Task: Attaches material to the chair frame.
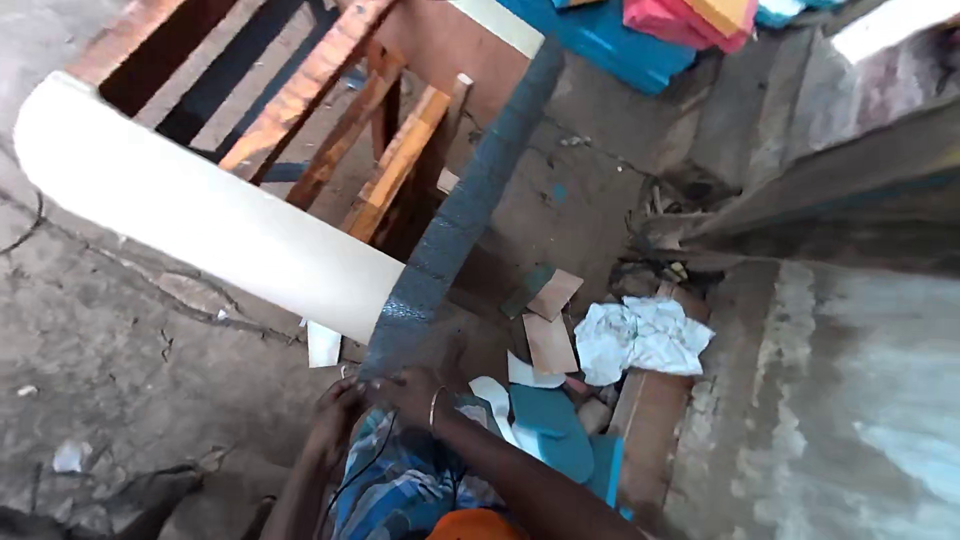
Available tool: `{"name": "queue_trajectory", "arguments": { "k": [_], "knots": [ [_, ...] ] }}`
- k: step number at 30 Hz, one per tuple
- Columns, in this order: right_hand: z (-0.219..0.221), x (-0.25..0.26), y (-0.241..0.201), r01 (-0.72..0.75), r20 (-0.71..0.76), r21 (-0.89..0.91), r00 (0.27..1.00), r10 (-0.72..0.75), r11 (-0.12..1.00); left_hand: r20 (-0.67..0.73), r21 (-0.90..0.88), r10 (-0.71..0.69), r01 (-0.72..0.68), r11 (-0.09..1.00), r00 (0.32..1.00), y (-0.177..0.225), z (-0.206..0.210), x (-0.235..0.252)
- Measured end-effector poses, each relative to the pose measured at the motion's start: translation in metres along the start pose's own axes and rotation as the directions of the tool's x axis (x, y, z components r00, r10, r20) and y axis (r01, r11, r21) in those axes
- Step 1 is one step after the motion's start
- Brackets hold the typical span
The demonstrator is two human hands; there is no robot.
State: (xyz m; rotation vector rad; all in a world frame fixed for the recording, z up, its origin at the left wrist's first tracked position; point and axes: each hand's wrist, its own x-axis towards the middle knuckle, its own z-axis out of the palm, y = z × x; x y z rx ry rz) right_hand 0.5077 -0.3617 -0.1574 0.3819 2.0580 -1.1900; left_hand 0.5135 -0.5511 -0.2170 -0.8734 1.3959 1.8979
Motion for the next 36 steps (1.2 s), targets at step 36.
{"name": "queue_trajectory", "arguments": {
  "k": [36],
  "knots": [
    [-0.050, -0.034, 0.185, -0.425, -0.100, -0.285, 0.905, 0.415, 0.859, -0.614, 0.093, 0.298, -0.307, 0.947, 0.731, -0.007, 0.164, 0.061]
  ]
}}
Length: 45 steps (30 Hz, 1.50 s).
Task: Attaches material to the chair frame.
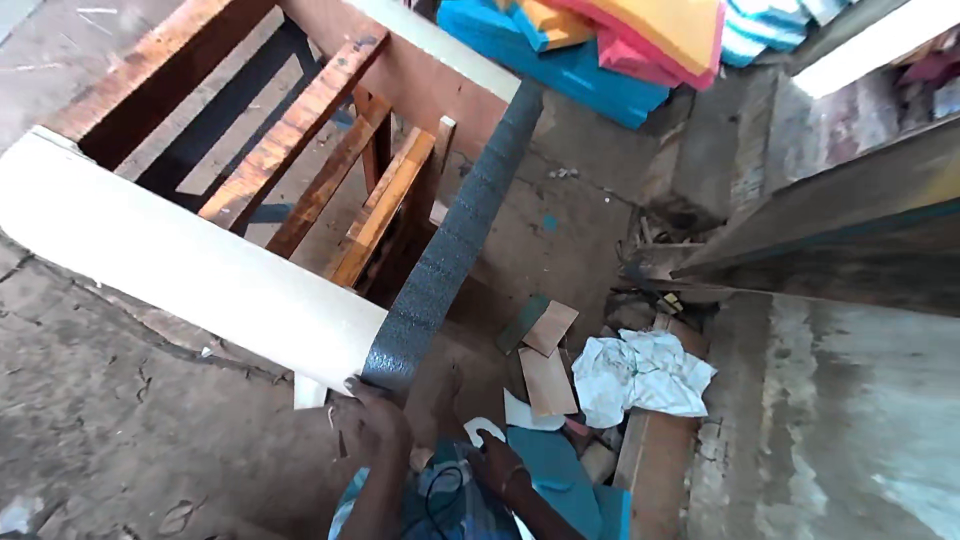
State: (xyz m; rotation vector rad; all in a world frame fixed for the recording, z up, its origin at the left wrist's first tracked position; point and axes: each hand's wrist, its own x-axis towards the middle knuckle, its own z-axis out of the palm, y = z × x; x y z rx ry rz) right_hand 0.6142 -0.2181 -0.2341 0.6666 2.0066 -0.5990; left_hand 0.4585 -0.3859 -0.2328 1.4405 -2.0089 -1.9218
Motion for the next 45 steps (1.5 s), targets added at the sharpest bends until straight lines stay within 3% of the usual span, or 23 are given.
{"name": "queue_trajectory", "arguments": {
  "k": [2, 4, 5, 6, 7, 9, 10, 11, 12, 14, 17, 18, 22, 26, 28, 29, 30, 33, 37, 40, 41, 43, 45],
  "knots": [
    [-0.007, -0.015, -0.007, 0.079, -0.188, 0.119, 0.981, -0.056, 0.990, 0.146, 0.166, 0.376, -0.397, 0.903, 0.915, 0.011, -0.005, 0.003],
    [0.002, -0.037, -0.037, 0.283, -0.392, 0.322, 0.909, -0.145, 0.904, 0.339, 0.245, 0.668, -0.748, 0.617, 0.663, 0.032, -0.008, 0.025],
    [0.010, -0.043, -0.064, 0.347, -0.412, 0.495, 0.901, -0.137, 0.796, 0.438, 0.248, 0.739, -0.859, 0.448, 0.512, 0.050, -0.004, 0.047],
    [0.016, -0.048, -0.095, 0.327, -0.353, 0.688, 0.931, -0.094, 0.647, 0.534, 0.253, 0.751, -0.921, 0.297, 0.389, 0.073, 0.004, 0.071],
    [0.021, -0.049, -0.126, 0.231, -0.236, 0.850, 0.971, -0.050, 0.473, 0.631, 0.271, 0.708, -0.945, 0.183, 0.318, 0.095, 0.014, 0.093],
    [0.031, -0.035, -0.179, -0.029, 0.028, 0.999, 0.999, 0.030, 0.028, 0.780, 0.315, 0.566, -0.949, 0.013, 0.266, 0.123, 0.030, 0.126],
    [0.030, -0.026, -0.201, -0.062, 0.069, 0.991, 0.996, 0.060, -0.121, 0.828, 0.337, 0.497, -0.939, -0.070, 0.260, 0.127, 0.035, 0.135],
    [0.024, -0.016, -0.217, -0.034, 0.049, 0.982, 0.996, 0.080, -0.185, 0.853, 0.343, 0.455, -0.931, -0.121, 0.255, 0.127, 0.037, 0.138],
    [0.015, -0.006, -0.229, 0.005, 0.017, 0.982, 0.993, 0.114, -0.188, 0.861, 0.349, 0.442, -0.925, -0.150, 0.253, 0.127, 0.039, 0.139],
    [0.006, 0.010, -0.240, 0.012, 0.000, 0.998, 0.976, 0.220, -0.054, 0.859, 0.351, 0.447, -0.922, -0.166, 0.247, 0.126, 0.037, 0.138],
    [-0.004, 0.019, -0.228, -0.063, 0.040, 0.983, 0.990, 0.133, 0.171, 0.852, 0.352, 0.468, -0.919, -0.179, 0.235, 0.125, 0.038, 0.136],
    [-0.003, 0.024, -0.226, -0.088, 0.069, 0.980, 0.992, 0.110, 0.181, 0.850, 0.350, 0.475, -0.918, -0.187, 0.228, 0.125, 0.038, 0.137],
    [0.005, 0.039, -0.231, -0.067, 0.076, 0.995, 0.990, 0.122, -0.077, 0.850, 0.343, 0.484, -0.915, -0.212, 0.206, 0.124, 0.039, 0.142],
    [0.019, 0.065, -0.219, -0.124, 0.130, 0.990, 0.986, 0.109, -0.061, 0.867, 0.350, 0.450, -0.906, -0.240, 0.215, 0.126, 0.035, 0.136],
    [0.017, 0.063, -0.210, -0.036, 0.085, 0.956, 0.984, 0.157, -0.291, 0.870, 0.346, 0.445, -0.906, -0.242, 0.213, 0.129, 0.036, 0.135],
    [0.009, 0.056, -0.206, 0.047, 0.029, 0.938, 0.976, 0.214, -0.344, 0.867, 0.341, 0.453, -0.909, -0.239, 0.206, 0.129, 0.038, 0.135],
    [-0.002, 0.043, -0.204, 0.145, -0.052, 0.936, 0.959, 0.279, -0.322, 0.863, 0.335, 0.465, -0.912, -0.235, 0.197, 0.129, 0.039, 0.136],
    [-0.032, 0.006, -0.223, 0.333, -0.316, 0.943, 0.873, 0.372, 0.020, 0.863, 0.342, 0.464, -0.906, -0.247, 0.199, 0.127, 0.037, 0.134],
    [-0.075, 0.033, -0.247, 0.116, -0.150, 0.984, 0.946, 0.288, 0.133, 0.852, 0.343, 0.486, -0.907, -0.243, 0.191, 0.128, 0.043, 0.136],
    [-0.100, 0.039, -0.226, 0.008, -0.057, 0.972, 0.978, 0.202, 0.235, 0.858, 0.356, 0.468, -0.902, -0.245, 0.211, 0.125, 0.039, 0.134],
    [-0.110, 0.039, -0.220, -0.027, -0.030, 0.974, 0.968, 0.248, 0.225, 0.860, 0.358, 0.462, -0.901, -0.245, 0.217, 0.125, 0.040, 0.133],
    [-0.101, 0.067, -0.220, 0.114, -0.197, 0.973, 0.859, 0.472, 0.199, 0.857, 0.354, 0.471, -0.904, -0.240, 0.210, 0.127, 0.043, 0.134],
    [-0.105, 0.070, -0.214, 0.279, -0.419, 0.905, 0.709, 0.567, 0.320, 0.849, 0.349, 0.488, -0.908, -0.232, 0.201, 0.128, 0.045, 0.137]
  ]
}}
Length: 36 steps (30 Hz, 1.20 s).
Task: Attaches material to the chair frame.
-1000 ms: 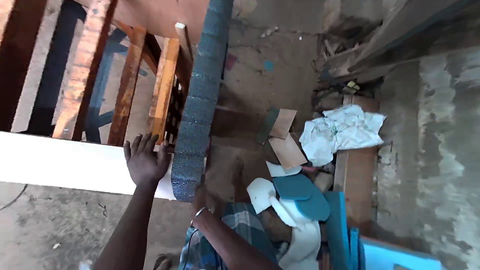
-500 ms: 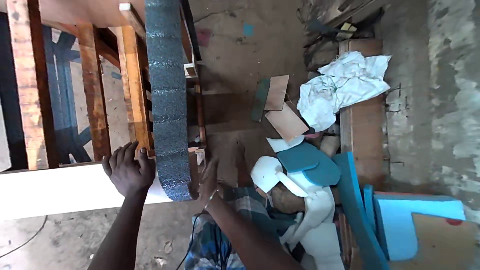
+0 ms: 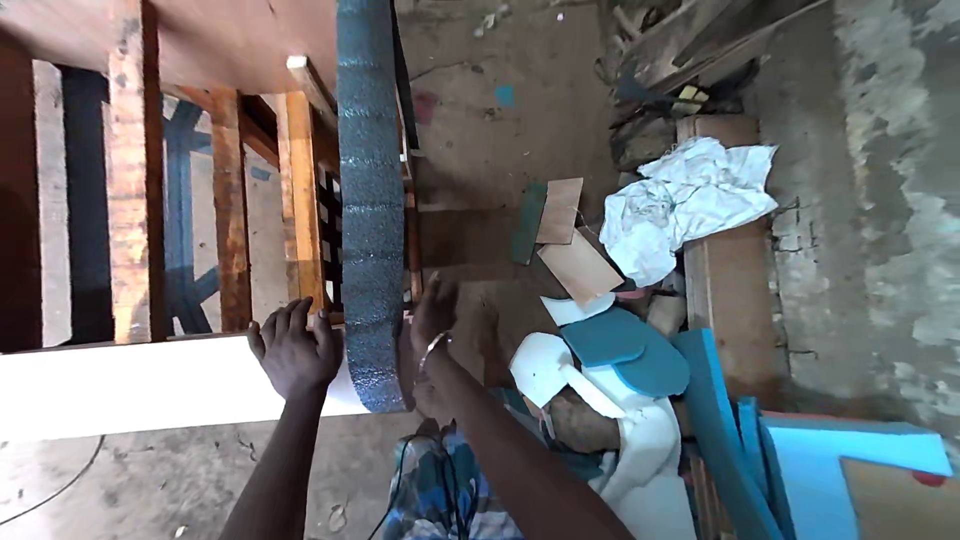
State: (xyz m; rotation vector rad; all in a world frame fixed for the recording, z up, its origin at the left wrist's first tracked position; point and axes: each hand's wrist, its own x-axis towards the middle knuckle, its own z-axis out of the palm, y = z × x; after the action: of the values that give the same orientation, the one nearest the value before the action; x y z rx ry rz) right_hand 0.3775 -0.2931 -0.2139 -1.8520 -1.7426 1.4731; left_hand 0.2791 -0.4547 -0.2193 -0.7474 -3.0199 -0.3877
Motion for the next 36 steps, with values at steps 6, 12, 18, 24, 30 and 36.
{"name": "queue_trajectory", "arguments": {
  "k": [6, 12, 18, 24, 30, 36],
  "knots": [
    [-0.020, -0.043, -0.049, 0.659, 0.236, -0.168, 0.749, -0.619, 0.733, 0.003, -0.016, 0.013, -0.013, 1.000, 1.000, -0.002, 0.000, -0.005],
    [0.034, -0.023, -0.019, 0.598, 0.229, -0.202, 0.799, -0.556, 0.776, 0.015, -0.014, 0.004, -0.004, 1.000, 1.000, 0.001, 0.000, -0.007],
    [-0.008, -0.007, -0.047, 0.167, 0.498, 0.193, 0.832, -0.243, 0.967, -0.002, 0.003, 0.022, -0.022, 1.000, 1.000, 0.004, 0.000, -0.005],
    [0.029, 0.076, -0.100, 0.669, 0.153, -0.098, 0.742, -0.653, 0.737, -0.033, -0.008, 0.033, -0.033, 0.999, 0.999, 0.001, 0.000, -0.003],
    [0.067, 0.102, -0.120, 0.703, 0.277, -0.311, 0.710, -0.647, 0.639, -0.065, -0.009, 0.041, -0.041, 0.999, 0.997, 0.001, 0.002, 0.000],
    [0.022, 0.007, -0.054, 0.589, 0.336, -0.385, 0.807, -0.486, 0.711, -0.053, -0.002, 0.050, -0.050, 0.999, 0.997, 0.001, 0.001, 0.000]
  ]
}}
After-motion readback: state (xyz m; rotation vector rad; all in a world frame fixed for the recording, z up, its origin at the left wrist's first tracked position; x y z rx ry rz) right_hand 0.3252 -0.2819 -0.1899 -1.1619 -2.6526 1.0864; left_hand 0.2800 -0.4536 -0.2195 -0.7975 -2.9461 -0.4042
